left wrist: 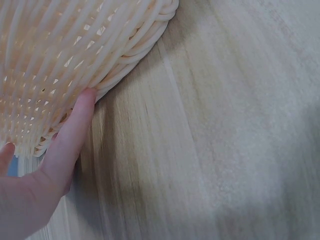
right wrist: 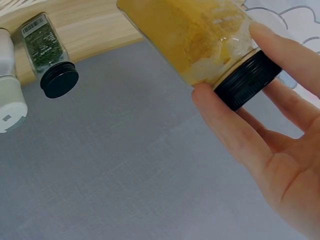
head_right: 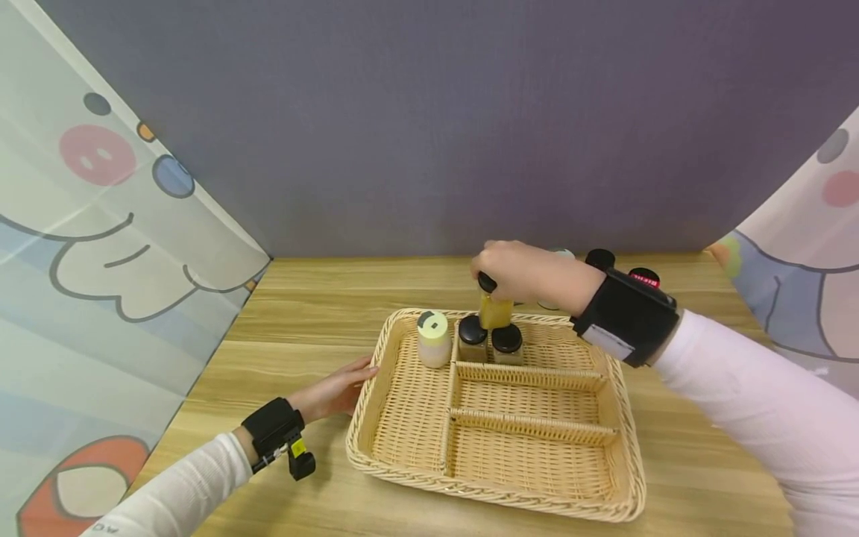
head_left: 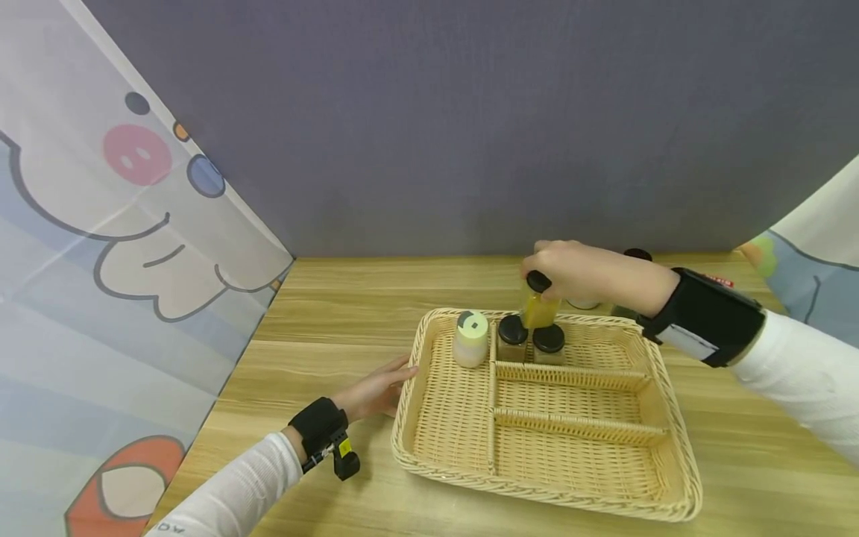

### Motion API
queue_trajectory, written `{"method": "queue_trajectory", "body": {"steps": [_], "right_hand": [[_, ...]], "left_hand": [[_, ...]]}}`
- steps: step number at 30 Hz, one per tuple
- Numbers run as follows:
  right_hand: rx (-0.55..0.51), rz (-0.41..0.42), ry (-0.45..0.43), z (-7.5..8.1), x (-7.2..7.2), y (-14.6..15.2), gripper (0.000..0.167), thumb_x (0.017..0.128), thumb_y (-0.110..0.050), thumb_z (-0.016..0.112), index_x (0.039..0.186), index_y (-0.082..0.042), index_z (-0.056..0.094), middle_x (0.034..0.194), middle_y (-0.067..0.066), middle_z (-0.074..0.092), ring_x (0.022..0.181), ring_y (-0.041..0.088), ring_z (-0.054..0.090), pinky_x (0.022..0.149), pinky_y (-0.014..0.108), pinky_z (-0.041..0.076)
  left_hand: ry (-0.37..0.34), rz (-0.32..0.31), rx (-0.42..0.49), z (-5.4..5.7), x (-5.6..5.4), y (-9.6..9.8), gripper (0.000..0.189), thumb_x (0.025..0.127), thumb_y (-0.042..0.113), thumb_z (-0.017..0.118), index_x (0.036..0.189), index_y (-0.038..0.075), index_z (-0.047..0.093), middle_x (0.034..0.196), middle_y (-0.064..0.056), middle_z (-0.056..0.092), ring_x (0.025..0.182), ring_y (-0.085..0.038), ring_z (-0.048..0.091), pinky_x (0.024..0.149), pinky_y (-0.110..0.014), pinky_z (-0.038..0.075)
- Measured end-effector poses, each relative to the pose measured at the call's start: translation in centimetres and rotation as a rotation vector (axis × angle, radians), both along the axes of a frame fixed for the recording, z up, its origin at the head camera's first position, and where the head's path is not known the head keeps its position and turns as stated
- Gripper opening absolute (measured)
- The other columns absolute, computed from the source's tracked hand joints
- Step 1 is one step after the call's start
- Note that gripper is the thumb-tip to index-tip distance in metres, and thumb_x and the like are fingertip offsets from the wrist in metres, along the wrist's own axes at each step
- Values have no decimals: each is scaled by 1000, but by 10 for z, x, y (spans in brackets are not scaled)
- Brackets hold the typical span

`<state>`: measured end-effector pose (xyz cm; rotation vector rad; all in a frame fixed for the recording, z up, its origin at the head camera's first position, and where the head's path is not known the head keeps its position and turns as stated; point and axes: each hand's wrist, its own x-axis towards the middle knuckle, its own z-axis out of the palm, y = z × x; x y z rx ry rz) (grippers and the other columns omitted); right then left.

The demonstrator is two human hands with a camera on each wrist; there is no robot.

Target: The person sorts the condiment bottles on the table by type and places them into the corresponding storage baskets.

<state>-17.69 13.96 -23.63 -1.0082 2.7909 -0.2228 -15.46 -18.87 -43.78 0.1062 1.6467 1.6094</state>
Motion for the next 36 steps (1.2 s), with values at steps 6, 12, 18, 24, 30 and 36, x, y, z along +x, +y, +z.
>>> {"method": "queue_trajectory", "body": {"steps": [6, 12, 18, 24, 30, 36], "right_hand": [[-16, 13, 7, -1, 7, -4, 30, 69, -3, 72, 97, -7, 63, 86, 8, 51, 70, 19, 50, 55, 29, 42], [4, 35, 4, -2, 16, -8, 34, 70, -4, 72, 102, -5, 61, 93, 12, 53, 77, 23, 54, 60, 31, 47], [8, 48, 30, -1, 25, -11, 36, 70, -6, 73, 104, -5, 61, 96, 13, 54, 81, 24, 56, 64, 33, 49], [15, 53, 25, 0, 32, -14, 36, 70, -7, 73, 105, -6, 62, 94, 11, 53, 77, 20, 55, 60, 28, 49], [-7, 79, 9, -3, 36, -16, 35, 70, -7, 73, 103, -6, 61, 93, 10, 52, 75, 18, 54, 57, 25, 47], [-8, 102, 22, -7, 39, -17, 35, 69, -10, 74, 102, -7, 62, 97, 11, 55, 79, 21, 57, 60, 27, 50]], "left_hand": [[-8, -7, 9, 0, -1, 0, 56, 95, 34, 37, 143, 21, 11, 139, -20, 28, 123, -39, 31, 85, -58, 38], [-12, -6, 15, 0, 0, -1, 57, 95, 34, 37, 143, 20, 10, 140, -20, 26, 125, -40, 28, 86, -59, 37], [-12, -15, 27, 1, 0, -1, 56, 95, 33, 37, 143, 21, 11, 140, -20, 27, 123, -39, 31, 86, -58, 38], [-16, -8, 21, 1, -2, -1, 57, 94, 34, 38, 143, 21, 12, 139, -20, 29, 122, -39, 33, 85, -58, 38], [-17, -7, 17, -1, -3, -1, 59, 94, 35, 39, 143, 21, 10, 139, -20, 29, 123, -39, 32, 85, -58, 38], [-13, -2, 9, -1, -4, -1, 60, 94, 36, 40, 143, 20, 10, 139, -20, 30, 122, -39, 33, 85, -58, 38]]}}
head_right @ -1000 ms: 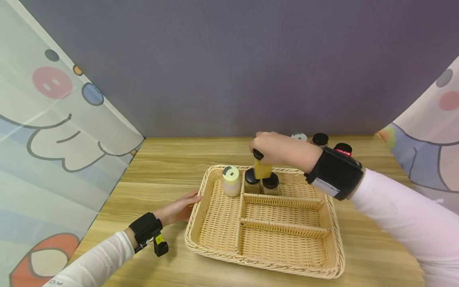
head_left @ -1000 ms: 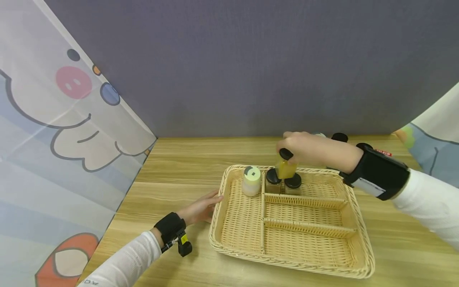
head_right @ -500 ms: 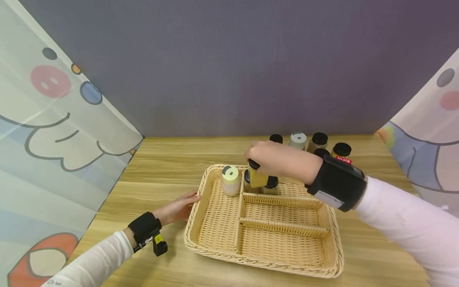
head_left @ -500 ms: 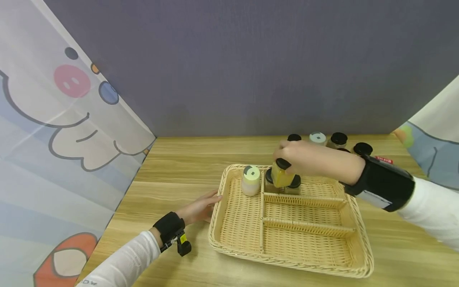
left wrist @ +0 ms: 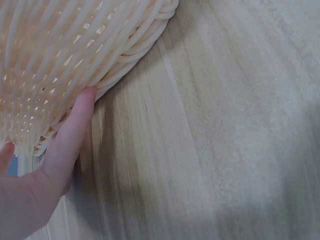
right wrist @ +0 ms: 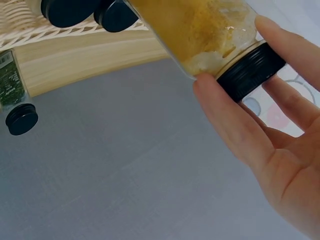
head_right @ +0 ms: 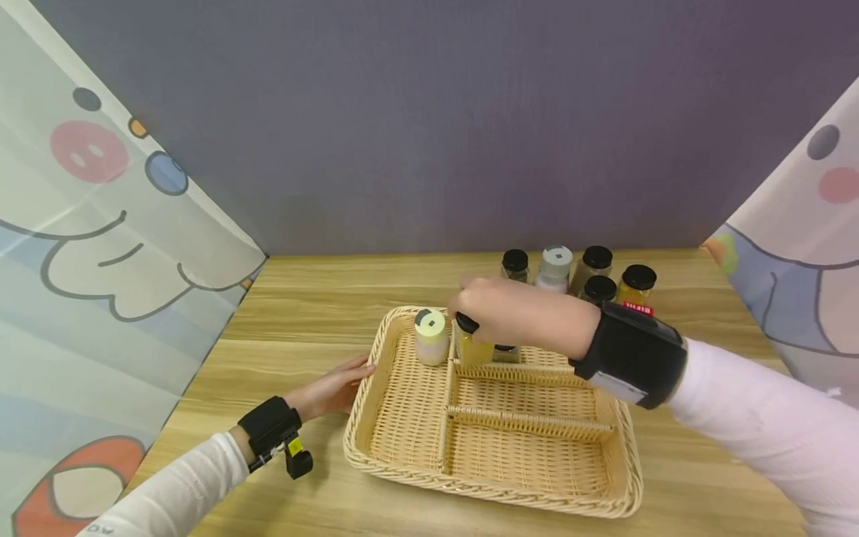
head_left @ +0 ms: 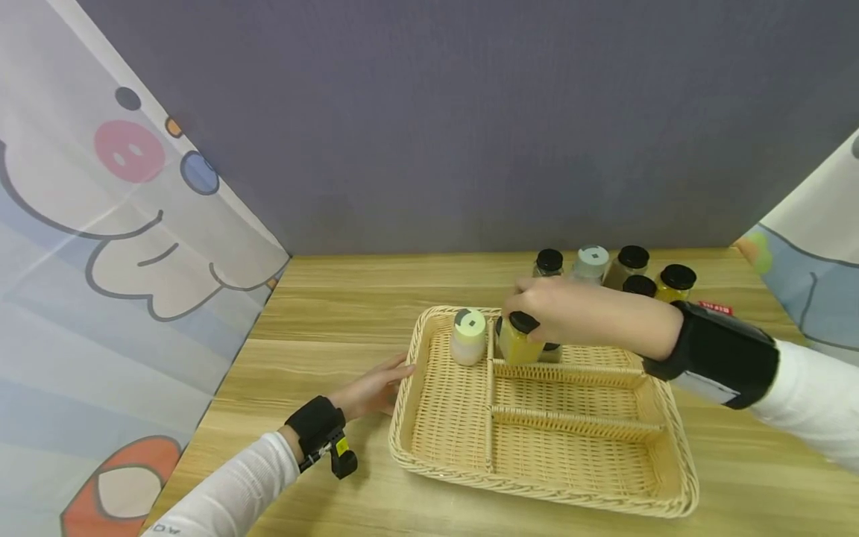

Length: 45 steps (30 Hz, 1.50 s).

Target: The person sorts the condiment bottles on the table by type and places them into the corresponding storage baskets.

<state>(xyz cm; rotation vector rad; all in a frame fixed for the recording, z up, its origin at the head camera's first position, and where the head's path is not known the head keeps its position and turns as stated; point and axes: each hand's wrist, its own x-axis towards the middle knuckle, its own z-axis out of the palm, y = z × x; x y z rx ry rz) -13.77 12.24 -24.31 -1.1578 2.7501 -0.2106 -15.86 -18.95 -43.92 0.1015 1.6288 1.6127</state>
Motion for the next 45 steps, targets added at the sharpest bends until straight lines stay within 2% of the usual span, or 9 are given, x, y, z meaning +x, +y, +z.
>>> {"method": "queue_trajectory", "body": {"steps": [6, 11, 20, 24, 29, 36, 39, 43, 45], "right_hand": [[-3, 23, -7, -5, 2, -3, 36, 69, -8, 73, 103, -3, 62, 102, 19, 56, 85, 27, 59, 68, 31, 52], [0, 31, -19, -9, 4, -4, 35, 70, -7, 73, 103, -4, 62, 108, 24, 54, 87, 31, 59, 69, 34, 52], [-44, 76, -6, -21, 5, -3, 28, 68, -3, 72, 95, -9, 63, 88, 9, 53, 69, 16, 54, 56, 25, 47], [-23, 75, -23, -25, 5, -3, 29, 70, -3, 71, 96, -12, 63, 87, 7, 51, 63, 12, 50, 51, 22, 42], [-25, 72, -22, -31, 5, -5, 27, 69, -7, 73, 94, -10, 64, 86, 7, 52, 62, 11, 50, 50, 21, 42], [-29, 112, -12, -40, 6, -7, 24, 69, -9, 74, 91, -8, 63, 82, 5, 51, 68, 13, 50, 54, 23, 43], [-37, 106, -42, -44, 7, -8, 23, 69, -19, 74, 87, -10, 62, 78, 1, 48, 65, 11, 47, 52, 22, 41], [-46, 90, -78, -49, 9, -8, 32, 68, -34, 72, 86, -10, 61, 73, -5, 42, 60, 6, 41, 50, 18, 37], [-35, 82, -73, -51, 10, -9, 30, 69, -31, 73, 88, -10, 62, 74, -6, 43, 60, 6, 41, 50, 18, 38]], "left_hand": [[1, 4, -3, 0, 0, 0, 59, 94, 35, 40, 143, 20, 10, 138, -20, 31, 121, -38, 35, 85, -58, 38], [2, 4, -7, -1, 0, 0, 60, 94, 35, 40, 143, 20, 10, 137, -21, 31, 120, -38, 36, 85, -58, 39], [6, -12, -2, -2, -2, -1, 60, 93, 37, 41, 143, 21, 10, 138, -20, 30, 121, -38, 35, 84, -58, 39], [1, -12, -3, -2, -2, -1, 60, 93, 37, 41, 143, 21, 11, 137, -20, 31, 119, -37, 38, 83, -57, 40], [-7, -7, -3, -2, -2, -1, 60, 93, 36, 41, 143, 21, 11, 138, -20, 30, 119, -37, 37, 83, -57, 40], [-1, -4, -7, -1, -2, -2, 61, 93, 37, 41, 143, 21, 11, 138, -20, 30, 120, -38, 37, 83, -57, 40], [5, -6, -10, -1, -2, -2, 61, 93, 37, 41, 143, 21, 10, 138, -20, 31, 119, -38, 37, 83, -57, 40], [5, -10, -10, -2, -1, -2, 61, 93, 37, 41, 143, 21, 10, 137, -21, 32, 119, -38, 38, 83, -57, 41], [3, -11, -7, -2, -1, -2, 61, 93, 37, 41, 143, 21, 10, 137, -21, 32, 118, -37, 39, 83, -57, 41]]}}
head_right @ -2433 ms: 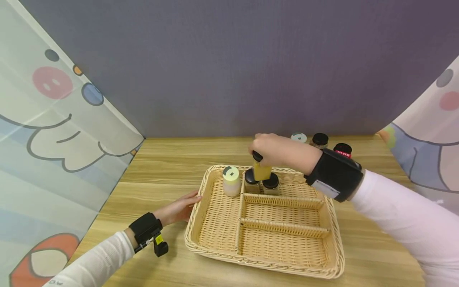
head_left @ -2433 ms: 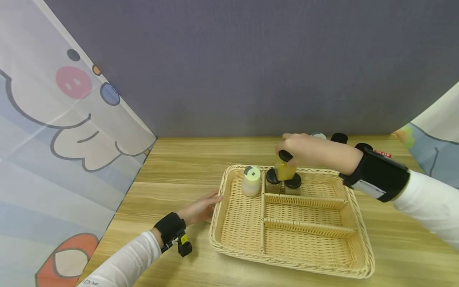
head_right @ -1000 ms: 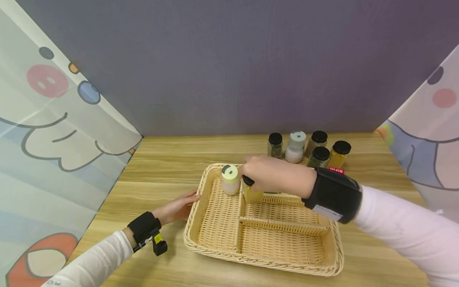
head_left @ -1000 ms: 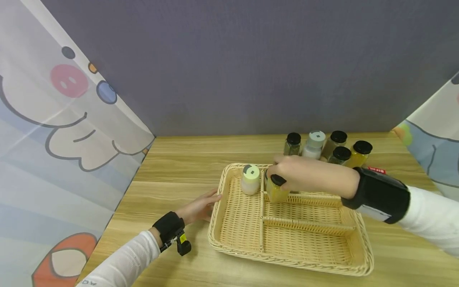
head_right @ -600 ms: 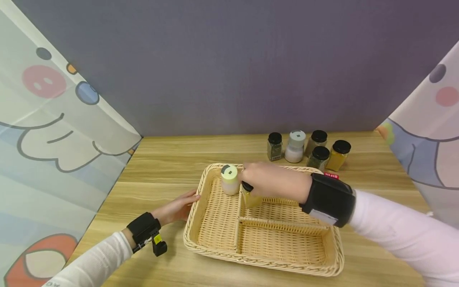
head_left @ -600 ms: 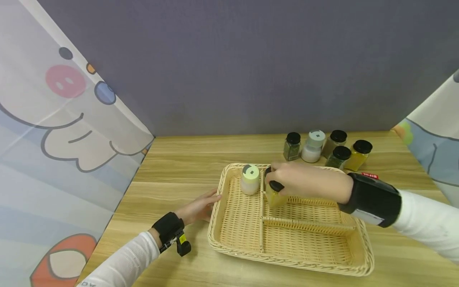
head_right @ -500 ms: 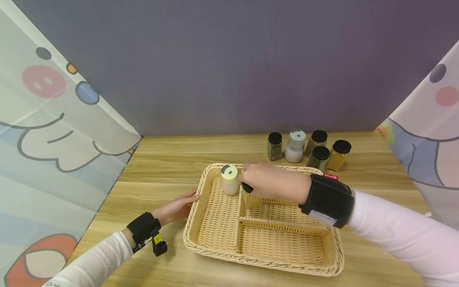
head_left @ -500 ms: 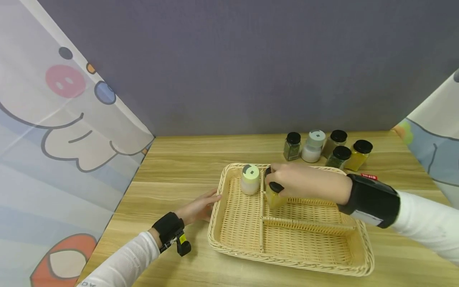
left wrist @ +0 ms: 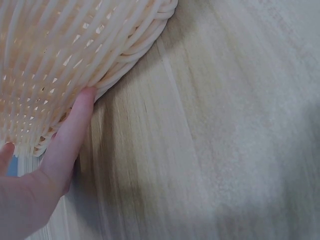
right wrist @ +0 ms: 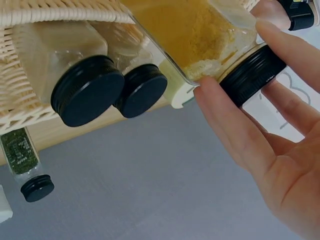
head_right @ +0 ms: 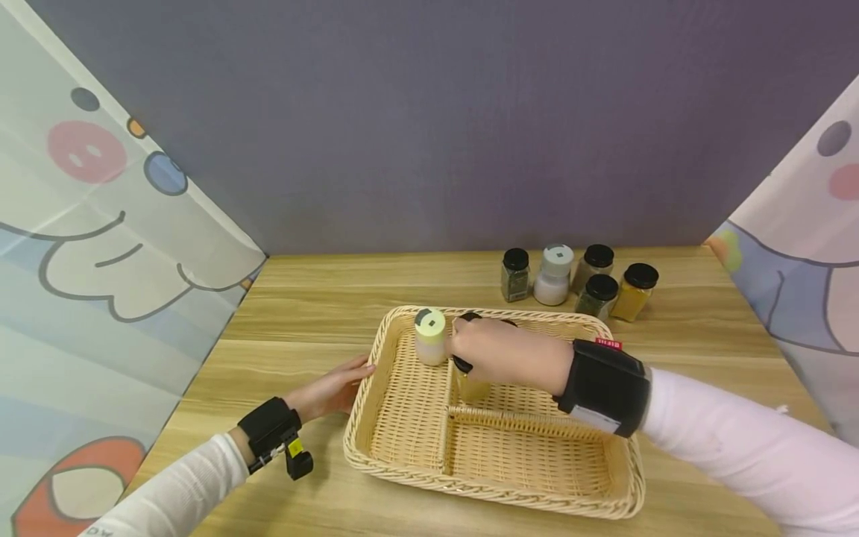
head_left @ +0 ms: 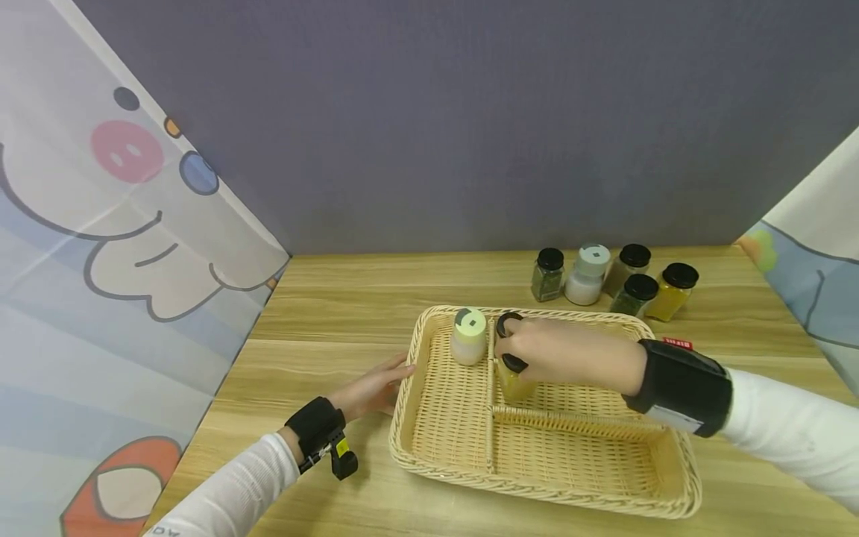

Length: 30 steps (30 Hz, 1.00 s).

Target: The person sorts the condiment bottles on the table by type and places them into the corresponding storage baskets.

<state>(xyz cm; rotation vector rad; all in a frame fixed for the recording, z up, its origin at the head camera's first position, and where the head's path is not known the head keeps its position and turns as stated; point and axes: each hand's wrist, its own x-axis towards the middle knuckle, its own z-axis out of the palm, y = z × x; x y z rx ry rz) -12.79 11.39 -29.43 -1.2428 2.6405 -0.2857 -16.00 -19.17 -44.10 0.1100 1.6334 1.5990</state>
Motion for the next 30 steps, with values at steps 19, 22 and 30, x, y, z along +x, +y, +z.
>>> {"method": "queue_trajectory", "body": {"steps": [19, 22, 30], "right_hand": [[62, 28, 41, -18, 0, -8, 31, 69, -9, 74, 98, -5, 64, 90, 12, 54, 71, 18, 55, 55, 22, 47], [68, 22, 47, -20, 0, -8, 31, 69, -9, 74, 98, -5, 64, 93, 15, 55, 73, 20, 57, 56, 23, 47], [53, 25, 71, -26, 0, -9, 30, 68, -12, 75, 96, -5, 64, 88, 11, 54, 69, 17, 54, 53, 21, 45]], "left_hand": [[-8, 40, -23, 0, 1, 3, 64, 92, 37, 43, 143, 19, 10, 137, -21, 31, 121, -40, 35, 84, -58, 40], [-11, 41, -19, 0, 2, 3, 64, 92, 37, 43, 143, 19, 9, 138, -21, 30, 121, -40, 34, 84, -58, 40], [-15, 13, 0, 0, 0, 1, 63, 93, 38, 42, 143, 22, 8, 139, -20, 29, 122, -39, 33, 84, -57, 40]]}}
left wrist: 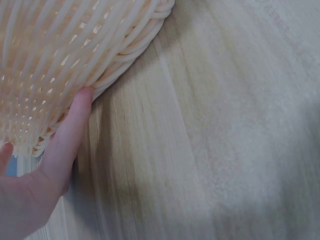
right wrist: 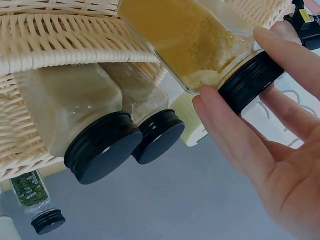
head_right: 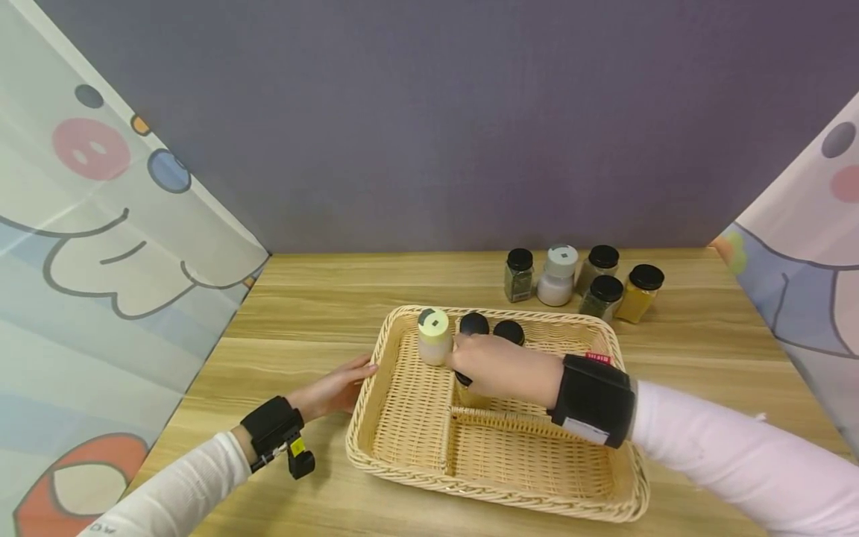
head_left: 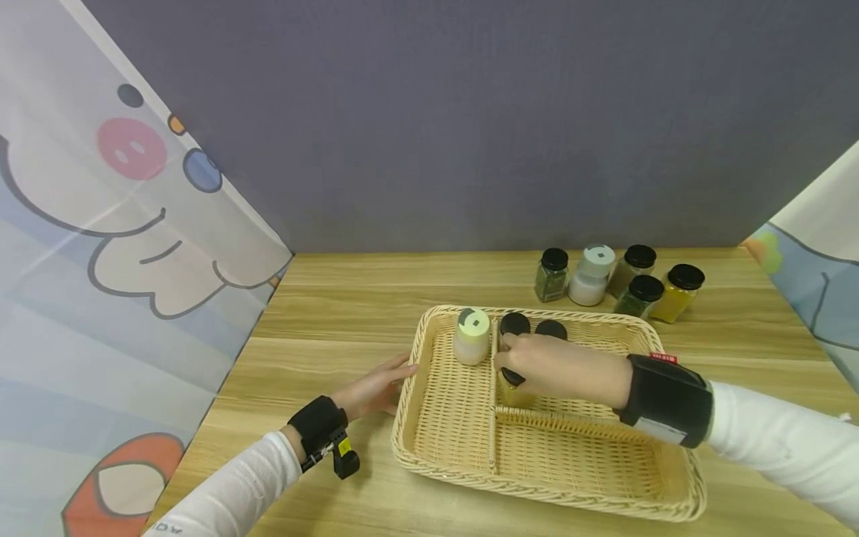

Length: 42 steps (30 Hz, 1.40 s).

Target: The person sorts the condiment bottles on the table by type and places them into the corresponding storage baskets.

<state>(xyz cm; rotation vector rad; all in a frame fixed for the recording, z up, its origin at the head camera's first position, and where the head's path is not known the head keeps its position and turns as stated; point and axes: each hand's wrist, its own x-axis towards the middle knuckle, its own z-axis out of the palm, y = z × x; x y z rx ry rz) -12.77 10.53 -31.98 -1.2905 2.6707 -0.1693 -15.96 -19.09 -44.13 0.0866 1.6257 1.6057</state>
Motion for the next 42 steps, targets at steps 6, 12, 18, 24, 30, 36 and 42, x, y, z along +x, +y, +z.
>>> {"method": "queue_trajectory", "body": {"steps": [6, 12, 18, 24, 30, 36, 42], "right_hand": [[-4, -2, 14, -5, 0, -1, 30, 69, -15, 75, 94, -4, 63, 89, 12, 55, 69, 18, 55, 53, 23, 46], [-16, 3, 26, -8, 0, -1, 32, 70, -22, 74, 95, -4, 63, 92, 15, 56, 68, 19, 56, 52, 23, 46], [-4, -5, 33, -11, 1, -1, 34, 71, -24, 73, 96, -4, 63, 94, 17, 56, 69, 20, 57, 53, 23, 46], [9, -21, 15, -12, 1, -3, 32, 70, -22, 74, 95, -5, 62, 94, 16, 56, 70, 20, 57, 55, 24, 47], [6, -29, -9, -14, 0, -4, 32, 70, -21, 74, 95, -5, 62, 94, 16, 56, 68, 19, 58, 53, 24, 46], [0, -23, -7, -18, 0, -3, 31, 71, -18, 74, 95, -5, 62, 95, 17, 56, 65, 19, 58, 52, 23, 46], [-11, -26, -5, -20, -1, -3, 30, 70, -17, 74, 95, -5, 62, 94, 16, 56, 64, 18, 57, 52, 23, 46]], "left_hand": [[6, -6, 6, -1, -1, 0, 62, 93, 37, 41, 143, 22, 9, 138, -20, 30, 120, -39, 36, 84, -57, 40], [7, -4, 6, -2, -1, 0, 62, 92, 37, 43, 143, 23, 10, 138, -20, 30, 120, -39, 36, 83, -57, 41], [8, -2, 8, -2, -1, 0, 62, 92, 37, 42, 143, 22, 9, 138, -20, 30, 121, -39, 35, 83, -57, 40], [8, 2, 5, -3, -1, 1, 63, 92, 37, 43, 143, 23, 9, 138, -20, 31, 120, -38, 36, 83, -57, 41], [12, 2, 3, -2, -1, 1, 63, 92, 37, 43, 143, 22, 10, 138, -20, 31, 119, -38, 37, 82, -56, 41], [14, 4, -1, -1, 0, 0, 62, 93, 37, 42, 143, 22, 10, 137, -20, 31, 119, -38, 37, 81, -56, 42], [13, 3, 0, 0, 1, 0, 61, 93, 36, 42, 143, 22, 10, 138, -21, 30, 120, -39, 37, 81, -56, 42]]}}
